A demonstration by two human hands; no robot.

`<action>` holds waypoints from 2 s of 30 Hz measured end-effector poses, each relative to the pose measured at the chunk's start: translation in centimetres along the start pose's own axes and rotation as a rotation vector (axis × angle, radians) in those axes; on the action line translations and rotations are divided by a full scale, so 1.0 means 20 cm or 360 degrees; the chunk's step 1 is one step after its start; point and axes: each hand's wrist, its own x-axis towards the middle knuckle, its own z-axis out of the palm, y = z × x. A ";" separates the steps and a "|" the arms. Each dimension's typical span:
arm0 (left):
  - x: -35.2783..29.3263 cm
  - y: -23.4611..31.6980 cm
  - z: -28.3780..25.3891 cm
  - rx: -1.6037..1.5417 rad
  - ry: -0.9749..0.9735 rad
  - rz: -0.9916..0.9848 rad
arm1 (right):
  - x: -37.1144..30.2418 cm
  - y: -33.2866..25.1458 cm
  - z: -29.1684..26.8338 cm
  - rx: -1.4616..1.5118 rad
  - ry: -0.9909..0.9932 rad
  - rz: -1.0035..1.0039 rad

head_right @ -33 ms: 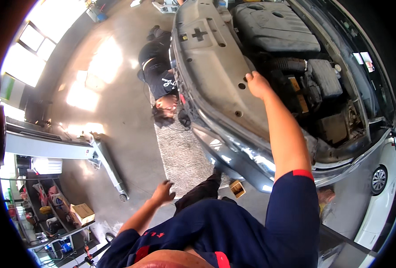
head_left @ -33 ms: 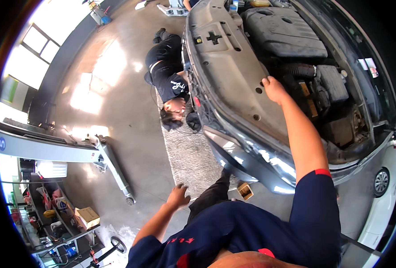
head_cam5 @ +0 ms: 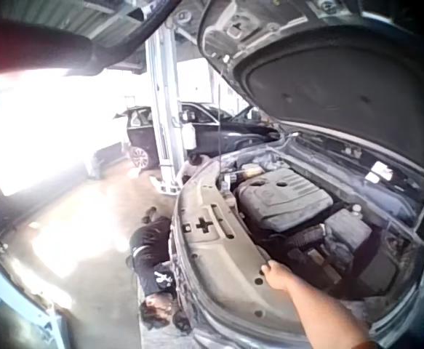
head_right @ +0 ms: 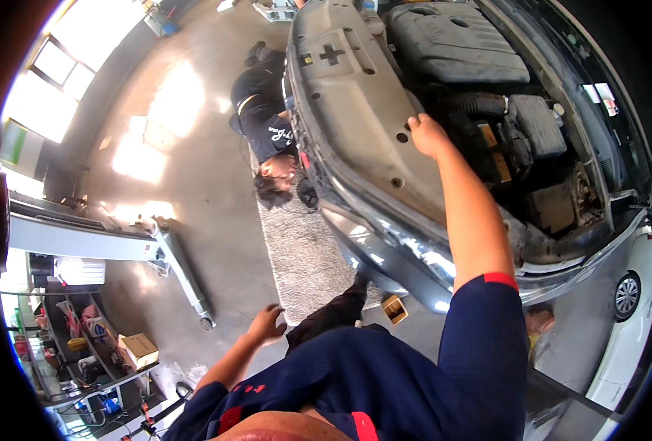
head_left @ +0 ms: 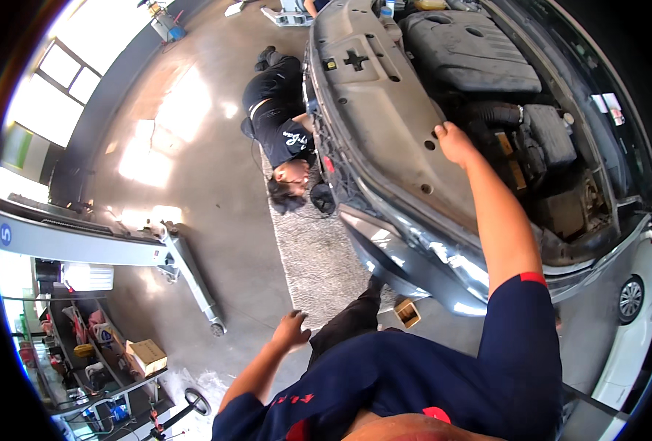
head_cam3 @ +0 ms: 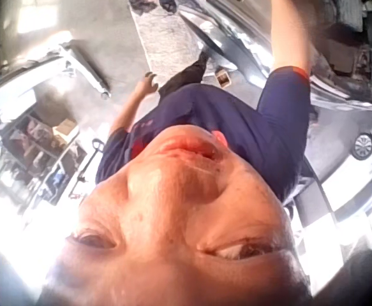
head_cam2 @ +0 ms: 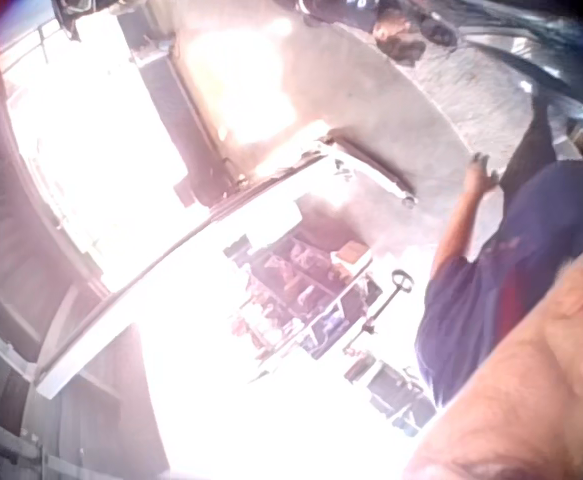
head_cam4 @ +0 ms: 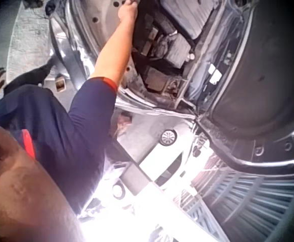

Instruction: The person pulls and adjusts the front grille of a car by hand, then walks through the service bay to pick up and carry a large plastic bumper component.

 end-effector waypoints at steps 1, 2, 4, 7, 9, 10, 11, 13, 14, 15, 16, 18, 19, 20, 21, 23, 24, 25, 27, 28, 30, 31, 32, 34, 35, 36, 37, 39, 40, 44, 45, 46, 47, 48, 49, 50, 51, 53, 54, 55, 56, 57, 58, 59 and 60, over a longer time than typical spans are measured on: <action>-0.15 -0.06 -0.02 -0.0046 -0.0036 -0.0043 | 0.00 0.03 -0.01 -0.0035 0.0048 0.0008; -0.31 -0.15 0.00 -0.0115 0.0003 -0.0191 | 0.00 -0.01 -0.02 -0.0029 -0.0038 0.0051; -0.62 -0.44 0.13 -0.0149 0.0162 -0.0484 | -0.06 -0.13 0.00 -0.0035 -0.0054 0.0154; -0.98 -0.94 0.36 -0.0421 0.0096 -0.1005 | -0.07 -0.20 0.10 -0.0228 0.0035 0.0306; -1.09 -1.23 0.40 -0.0551 -0.0080 -0.1187 | -0.02 -0.20 0.14 -0.0395 0.0045 0.0457; -1.14 -1.33 0.42 -0.0660 -0.0261 -0.1362 | 0.01 -0.18 0.15 -0.0472 0.0010 0.0495; -1.10 -1.42 0.42 -0.0691 -0.0269 -0.1360 | 0.04 -0.08 0.12 -0.0574 0.0094 0.0463; -1.04 -1.49 0.28 -0.0814 -0.0194 -0.1335 | -0.05 -0.16 0.14 -0.0779 0.0277 0.0368; -1.05 -1.62 0.30 -0.0756 -0.0127 -0.1183 | -0.08 -0.25 0.18 -0.0775 0.0233 0.0326; -0.98 -1.69 0.21 -0.0904 -0.0124 -0.1134 | -0.10 -0.30 0.19 -0.0798 0.0450 0.0649; -0.91 -1.82 0.12 -0.0914 -0.0115 -0.1155 | -0.11 -0.41 0.23 -0.0798 0.0655 0.0963; -0.82 -2.05 -0.07 -0.0887 0.0017 -0.1067 | -0.26 -0.93 0.53 -0.0867 0.1277 0.0239; -0.70 -2.21 -0.27 -0.0872 0.0020 -0.1045 | -0.24 -1.07 0.70 -0.0705 0.1268 -0.0069; -0.63 -2.32 -0.41 -0.0841 -0.0039 -0.1076 | -0.25 -1.22 0.87 -0.0636 0.1151 -0.0411; -0.58 -2.42 -0.51 -0.0814 -0.0098 -0.1106 | -0.25 -1.40 1.06 -0.0501 0.0994 -0.0567; -0.42 -2.76 -0.78 -0.0719 -0.0137 -0.1057 | -0.29 -1.80 1.53 -0.0165 0.0471 -0.0611; -0.37 -2.97 -0.89 -0.0647 -0.0126 -0.1059 | -0.30 -1.98 1.77 -0.0023 0.0186 -0.0590; -0.18 -3.00 -1.13 -0.0405 -0.0075 -0.1094 | -0.32 -2.00 1.97 -0.0053 -0.0122 -0.0383; 0.17 -2.99 -1.65 -0.0361 0.0314 -0.0984 | -0.32 -1.95 2.34 -0.0064 -0.0408 -0.0153; 0.25 -3.06 -1.83 -0.0476 0.0510 -0.0907 | -0.27 -1.94 2.51 -0.0143 -0.0716 -0.0002; 0.55 -3.09 -2.19 -0.0752 0.0681 -0.0858 | -0.19 -1.65 2.91 -0.0525 -0.1266 0.0008; 0.65 -3.12 -2.33 -0.0903 0.0648 -0.0815 | -0.15 -1.43 3.14 -0.0775 -0.1497 -0.0187; 0.70 -3.17 -2.44 -0.1038 0.0653 -0.0820 | -0.10 -1.44 3.25 -0.0739 -0.1587 -0.0299; 0.78 -3.30 -2.51 -0.1025 0.0600 -0.0954 | 0.13 -1.56 3.41 -0.0677 -0.1678 -0.0399; 0.78 -3.38 -2.52 -0.0979 0.0415 -0.1134 | 0.30 -1.69 3.49 -0.0707 -0.2009 -0.0030; 0.85 -3.37 -2.59 -0.0936 0.0277 -0.1186 | 0.46 -1.77 3.54 -0.0729 -0.2292 0.0407; 0.91 -3.38 -2.69 -0.0887 0.0162 -0.0974 | 0.63 -1.83 3.60 -0.0795 -0.1953 -0.0178; 0.98 -3.50 -2.80 -0.0726 0.0062 -0.0957 | 1.05 -2.42 3.58 -0.0300 -0.1122 -0.0114; 1.02 -3.58 -2.82 -0.0735 0.0056 -0.0938 | 1.27 -2.63 3.55 0.0105 -0.1057 0.0079; 1.40 -3.74 -3.26 -0.0818 -0.0044 -0.1259 | 1.98 -3.46 3.40 0.0916 -0.0801 0.0238; 1.48 -3.82 -3.36 -0.0888 -0.0115 -0.1117 | 2.10 -3.64 3.38 0.1110 -0.0731 0.0231; 1.57 -3.91 -3.46 -0.0952 -0.0183 -0.0970 | 2.21 -3.77 3.40 0.1306 -0.0654 0.0223; 1.69 -4.01 -3.58 -0.0949 -0.0181 -0.0957 | 2.31 -3.84 3.46 0.1304 -0.0641 0.0218; 1.81 -4.12 -3.70 -0.0899 -0.0150 -0.0987 | 2.39 -3.87 3.51 0.1166 -0.0682 0.0240; 1.92 -4.23 -3.83 -0.0845 -0.0122 -0.1015 | 2.46 -3.89 3.56 0.1028 -0.0719 0.0265; 1.99 -4.45 -3.88 -0.0674 -0.0039 -0.0959 | 2.50 -3.86 3.68 0.0872 -0.0773 0.0338; 2.01 -4.67 -3.92 -0.0505 0.0056 -0.0940 | 2.55 -3.84 3.83 0.0715 -0.0862 0.0390; 2.24 -4.88 -4.32 -0.0546 0.0098 -0.0873 | 2.53 -3.41 4.16 -0.0244 -0.1169 0.0163; 2.40 -5.02 -4.47 -0.0535 0.0055 -0.0816 | 2.46 -3.20 4.23 -0.0784 -0.1464 -0.0083; 2.66 -5.09 -4.62 -0.0685 0.0024 -0.0797 | 2.32 -2.94 4.24 -0.1026 -0.1785 0.0047; 2.67 -5.19 -4.80 -0.0807 0.0109 -0.0958 | 2.30 -3.18 4.34 -0.0521 -0.1806 0.0523; 2.66 -5.25 -4.96 -0.0643 0.0225 -0.0958 | 2.37 -3.47 4.38 -0.0044 -0.1783 0.0988; 2.76 -5.38 -5.11 -0.0580 0.0273 -0.0905 | 2.47 -3.67 4.40 -0.0030 -0.1785 0.0997; 2.91 -5.41 -5.29 -0.0510 0.0236 -0.0898 | 2.53 -3.82 4.42 -0.0070 -0.1748 0.0539; 3.09 -5.40 -5.51 -0.0428 0.0200 -0.0881 | 2.61 -3.98 4.43 -0.0103 -0.1678 0.0089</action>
